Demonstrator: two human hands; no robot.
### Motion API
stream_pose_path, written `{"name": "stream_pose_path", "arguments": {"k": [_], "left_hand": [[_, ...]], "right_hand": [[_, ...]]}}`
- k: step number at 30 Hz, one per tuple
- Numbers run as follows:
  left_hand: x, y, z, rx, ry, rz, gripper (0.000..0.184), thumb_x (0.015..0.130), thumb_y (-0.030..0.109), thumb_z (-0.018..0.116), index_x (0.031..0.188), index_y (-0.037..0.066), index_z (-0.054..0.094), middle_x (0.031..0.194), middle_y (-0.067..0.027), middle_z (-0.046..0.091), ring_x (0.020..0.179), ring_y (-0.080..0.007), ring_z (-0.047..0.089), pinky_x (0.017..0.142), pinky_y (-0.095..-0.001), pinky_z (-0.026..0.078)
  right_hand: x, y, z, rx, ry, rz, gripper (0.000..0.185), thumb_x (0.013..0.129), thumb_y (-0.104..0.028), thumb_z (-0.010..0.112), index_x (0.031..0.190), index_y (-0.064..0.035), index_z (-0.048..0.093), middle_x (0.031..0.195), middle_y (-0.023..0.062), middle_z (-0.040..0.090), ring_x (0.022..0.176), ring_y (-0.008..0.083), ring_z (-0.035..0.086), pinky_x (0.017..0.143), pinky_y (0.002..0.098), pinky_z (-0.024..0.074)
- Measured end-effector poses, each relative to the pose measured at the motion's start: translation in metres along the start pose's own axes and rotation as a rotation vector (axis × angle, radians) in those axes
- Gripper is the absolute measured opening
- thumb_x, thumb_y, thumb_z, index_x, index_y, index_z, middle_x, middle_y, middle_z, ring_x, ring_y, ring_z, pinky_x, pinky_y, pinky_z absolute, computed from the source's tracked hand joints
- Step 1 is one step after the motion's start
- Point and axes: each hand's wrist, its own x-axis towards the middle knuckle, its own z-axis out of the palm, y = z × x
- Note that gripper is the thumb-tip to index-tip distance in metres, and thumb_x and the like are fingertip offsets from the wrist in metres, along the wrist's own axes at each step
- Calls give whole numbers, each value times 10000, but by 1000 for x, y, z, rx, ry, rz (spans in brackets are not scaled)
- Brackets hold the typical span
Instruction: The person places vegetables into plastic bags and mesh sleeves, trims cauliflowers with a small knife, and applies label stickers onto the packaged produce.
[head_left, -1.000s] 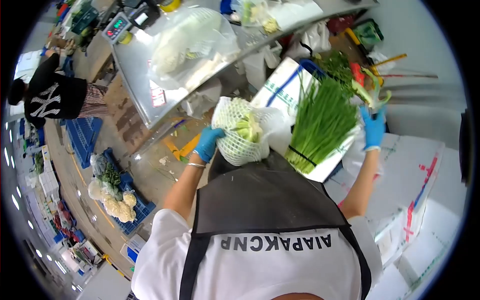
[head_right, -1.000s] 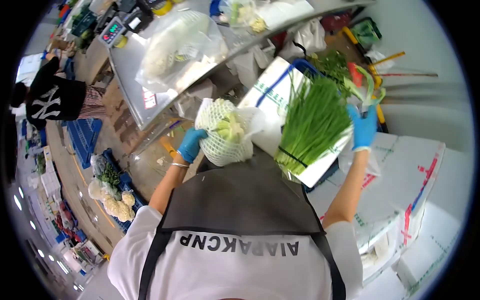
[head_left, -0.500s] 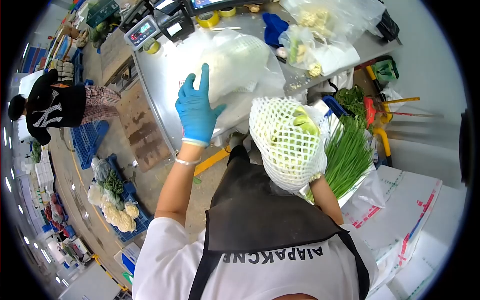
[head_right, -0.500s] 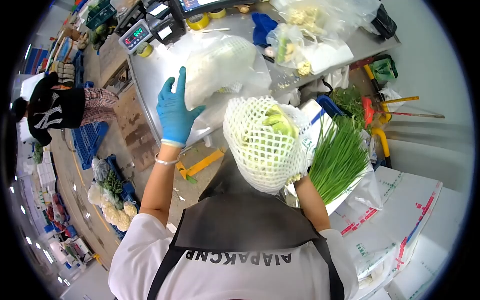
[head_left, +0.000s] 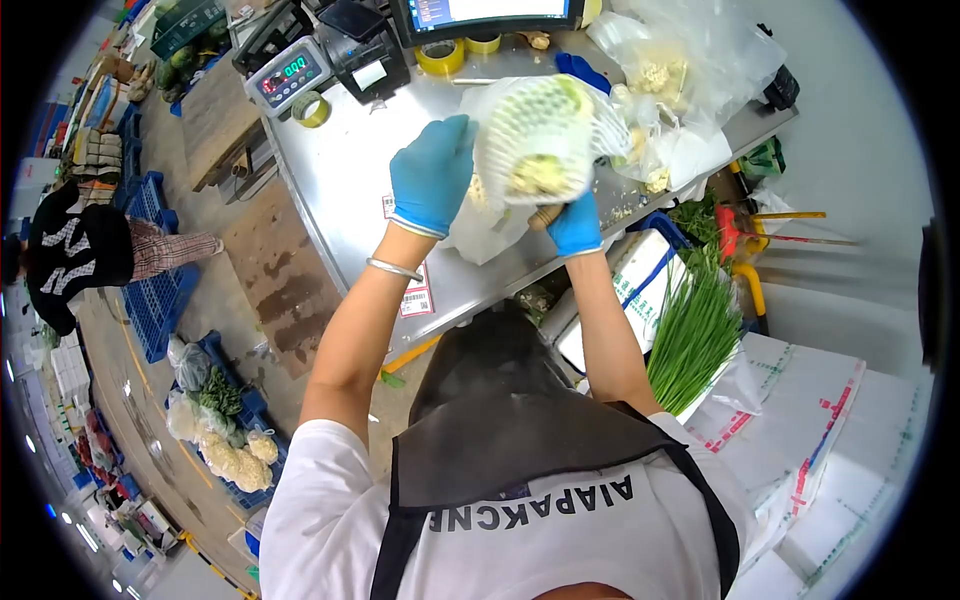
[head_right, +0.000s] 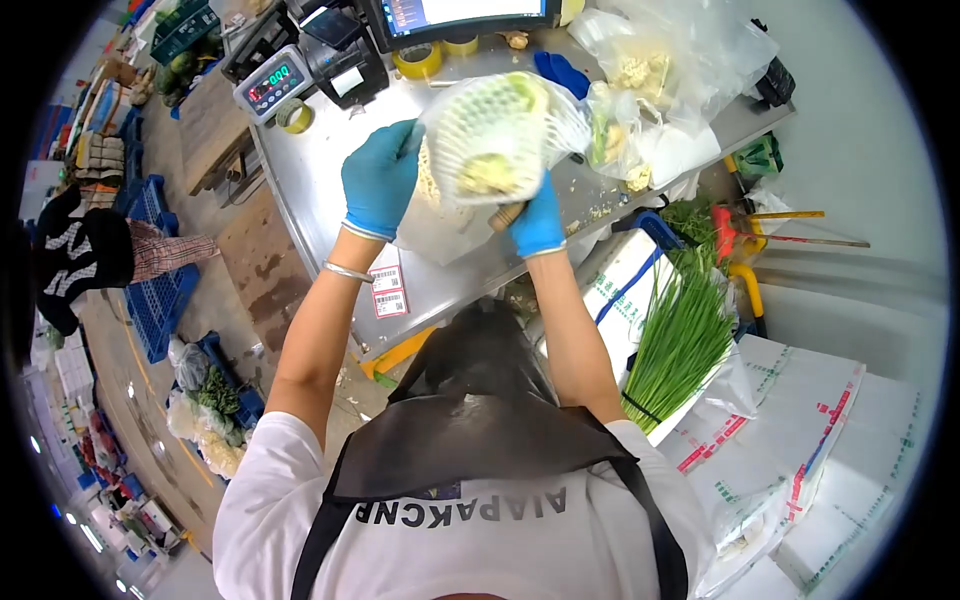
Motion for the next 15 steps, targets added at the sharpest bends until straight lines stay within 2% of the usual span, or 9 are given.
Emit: {"name": "stream_pose_path", "arguments": {"k": [2, 3, 4, 5, 6, 9, 11, 14, 15], "left_hand": [[15, -14, 9, -38, 92, -73, 148, 887, 230, 648, 915, 93, 697, 814, -122, 667, 690, -305, 649, 636, -348, 520], [26, -20, 10, -38, 96, -105, 152, 888, 230, 648, 917, 89, 697, 814, -126, 667, 697, -306, 651, 639, -347, 521], [35, -22, 8, -36, 99, -135, 156, 889, 229, 648, 920, 85, 698, 814, -129, 666, 705, -306, 653, 641, -346, 521], [43, -21, 5, -15, 32, -157, 150, 882, 213, 654, 942, 83, 700, 826, -132, 668, 716, -307, 657, 647, -342, 523], [41, -24, 7, -3, 31, -99, 145, 877, 203, 659, 946, 82, 700, 832, -130, 670, 720, -306, 659, 650, -339, 524], [23, -55, 15, 47, 74, 29, 120, 866, 214, 636, 920, 119, 687, 833, -89, 664, 708, -309, 648, 592, -372, 514], [21, -77, 2, -44, 62, -175, 189, 868, 234, 654, 977, 88, 700, 879, -110, 682, 743, -296, 665, 665, -349, 525], [23, -97, -24, -89, -12, -504, 263, 834, 247, 706, 1043, 88, 704, 859, -115, 676, 751, -252, 662, 710, -337, 511], [22, -91, -34, -23, -52, -512, 316, 806, 236, 726, 1083, 89, 686, 857, -107, 651, 757, -251, 644, 718, -342, 507]], "right_hand": [[-15, -12, 71, -184, 37, -177, 362, 905, -267, 639, 1166, -42, 528, 1090, 119, 620, 908, 225, 648, 679, 357, 564], [-7, -2, 81, -399, 147, -130, 592, 806, -169, 749, 1284, -15, 436, 1114, 135, 612, 900, 233, 650, 632, 367, 582], [-13, 11, 99, -470, 38, -139, 627, 803, -178, 753, 1277, -5, 381, 1076, 129, 611, 847, 221, 648, 573, 346, 567], [-17, 31, 121, -517, 106, -202, 676, 808, -189, 751, 1289, -2, 314, 1068, 126, 607, 810, 213, 646, 539, 337, 557], [-17, 35, 142, -535, 86, -108, 769, 810, -196, 752, 1340, -9, 227, 1089, 142, 592, 818, 220, 638, 510, 323, 546], [48, 43, 136, -576, -86, 109, 719, 817, -241, 750, 1343, -40, 302, 1112, 122, 577, 857, 212, 614, 527, 329, 536], [56, 30, 144, -591, -136, 177, 539, 827, -280, 738, 1255, -82, 476, 1076, 80, 595, 781, 193, 602, 550, 345, 520], [35, -5, 143, -889, -287, 215, 505, 829, -278, 731, 1259, -100, 533, 1055, 89, 591, 738, 161, 587, 580, 339, 522], [18, -12, 138, -1106, -276, -73, 540, 815, -308, 739, 1270, -94, 542, 1105, 105, 594, 748, 169, 607, 591, 342, 529]]}}
